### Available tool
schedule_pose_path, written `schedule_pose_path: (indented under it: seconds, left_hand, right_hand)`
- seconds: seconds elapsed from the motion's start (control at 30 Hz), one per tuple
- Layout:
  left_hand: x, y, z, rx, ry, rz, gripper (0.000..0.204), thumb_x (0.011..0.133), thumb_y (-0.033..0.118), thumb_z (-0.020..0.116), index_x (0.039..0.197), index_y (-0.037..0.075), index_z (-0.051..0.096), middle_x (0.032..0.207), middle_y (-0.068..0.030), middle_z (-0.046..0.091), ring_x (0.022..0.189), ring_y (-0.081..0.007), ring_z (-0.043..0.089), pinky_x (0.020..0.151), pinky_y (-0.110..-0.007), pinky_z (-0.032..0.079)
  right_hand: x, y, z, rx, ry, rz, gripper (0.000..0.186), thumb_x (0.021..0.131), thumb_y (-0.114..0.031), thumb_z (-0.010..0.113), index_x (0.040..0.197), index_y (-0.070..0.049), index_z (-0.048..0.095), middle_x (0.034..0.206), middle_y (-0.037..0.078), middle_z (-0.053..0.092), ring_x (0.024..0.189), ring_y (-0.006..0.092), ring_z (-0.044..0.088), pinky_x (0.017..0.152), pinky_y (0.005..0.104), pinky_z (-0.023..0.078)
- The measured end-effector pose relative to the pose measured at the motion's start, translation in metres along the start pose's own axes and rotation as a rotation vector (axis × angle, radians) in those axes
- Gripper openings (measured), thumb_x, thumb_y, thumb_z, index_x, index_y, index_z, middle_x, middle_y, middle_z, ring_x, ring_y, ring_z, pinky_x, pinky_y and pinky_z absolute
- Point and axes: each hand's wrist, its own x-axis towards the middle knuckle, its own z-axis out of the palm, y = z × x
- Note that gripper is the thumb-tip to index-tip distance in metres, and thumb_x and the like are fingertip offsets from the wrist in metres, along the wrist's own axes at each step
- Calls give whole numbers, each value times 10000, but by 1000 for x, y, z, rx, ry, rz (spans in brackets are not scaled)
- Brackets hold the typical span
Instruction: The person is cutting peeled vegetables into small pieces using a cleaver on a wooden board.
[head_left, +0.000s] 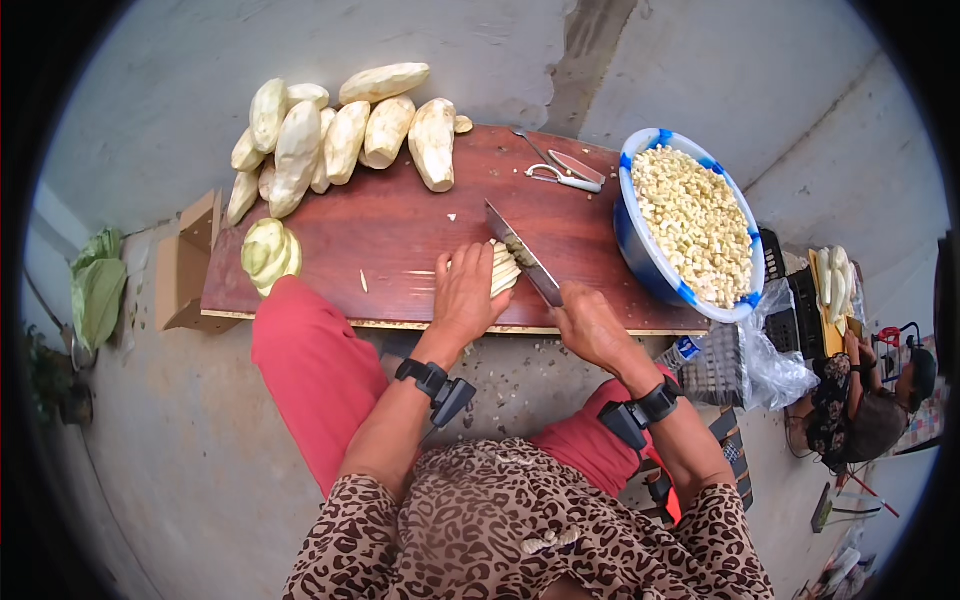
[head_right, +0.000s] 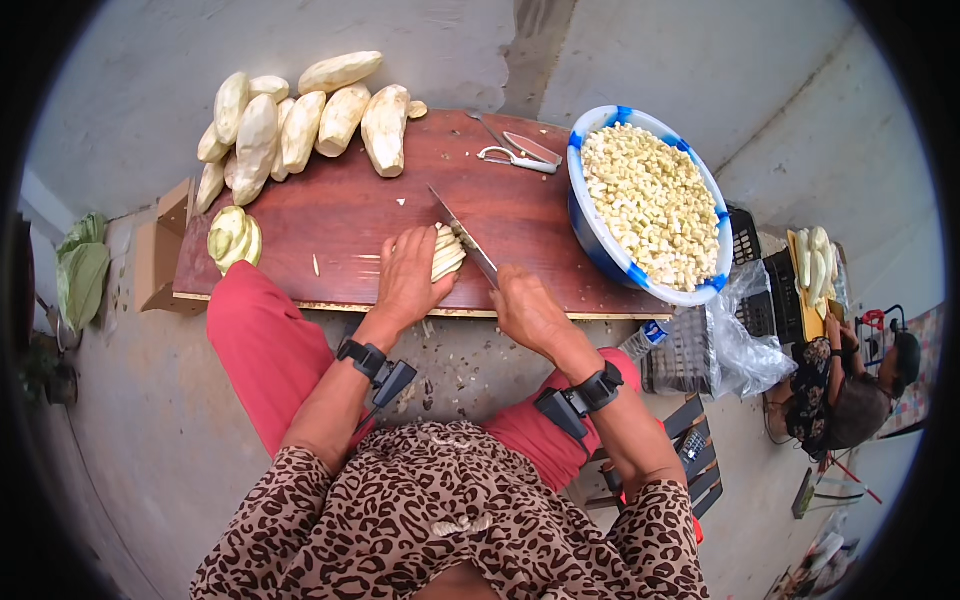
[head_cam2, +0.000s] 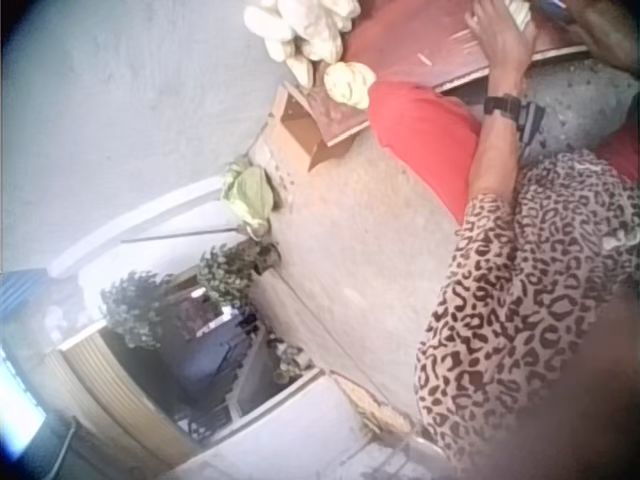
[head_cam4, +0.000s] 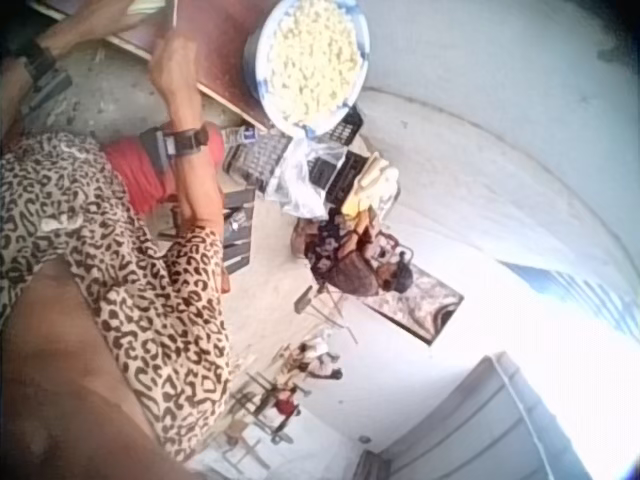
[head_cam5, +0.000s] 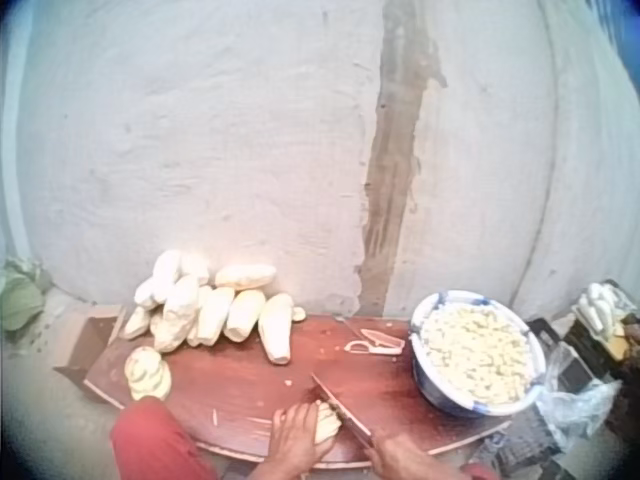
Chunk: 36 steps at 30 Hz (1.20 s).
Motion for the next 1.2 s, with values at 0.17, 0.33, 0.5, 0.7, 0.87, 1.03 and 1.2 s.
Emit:
schedule_pose_path:
  seconds: [0.17,0.33,0.5,0.7,0.87,1.03,1.2]
  left_hand:
    - [2,2,4,4,69,-3,753,725,307,783,1329,-19,472,1281,-158,533,1230,-299,469,1068,-460,299]
    - [1,3,4,8,83,-1,733,737,313,767,1322,-21,477,1264,-172,536,1218,-312,474,1064,-462,304]
    - [2,5,2,0,80,6,692,751,311,743,1307,-19,495,1256,-179,541,1212,-327,477,1060,-464,309]
    - [3,6,-1,16,44,-4,649,755,296,724,1283,-18,517,1249,-164,547,1207,-315,482,1059,-458,313]
    - [4,7,-2,2,46,4,634,741,287,727,1262,-17,528,1232,-159,551,1206,-313,484,1056,-454,323]
    - [2,5,1,-36,78,6,694,732,281,747,1291,-36,485,1237,-180,542,1208,-325,482,1054,-464,329]
    - [-2,1,6,-56,177,-1,758,732,287,771,1311,-68,436,1271,-224,502,1218,-377,462,1055,-480,338]
  right_hand:
    - [0,-6,-12,-11,71,-2,171,872,-27,584,978,50,475,921,346,591,868,530,589,737,566,464]
    - [1,-17,-15,61,37,-54,555,851,2,588,1369,28,391,1082,339,600,964,504,591,806,530,481]
    - [4,-17,-16,-27,31,-140,664,868,37,508,1491,17,281,931,315,621,815,484,627,703,538,489]
    - [17,-20,-19,-85,-50,-155,688,859,17,516,1494,33,250,928,303,639,790,474,630,675,538,491]
    - [27,-16,1,-152,-117,-96,787,766,71,516,1499,61,229,947,309,637,807,447,653,694,507,515]
    - [25,2,17,-29,-17,-131,787,813,42,524,1513,55,165,990,328,630,823,465,643,717,513,516]
    - [20,-13,-3,100,-9,-84,775,850,16,526,1514,61,128,988,353,620,830,489,627,727,521,511]
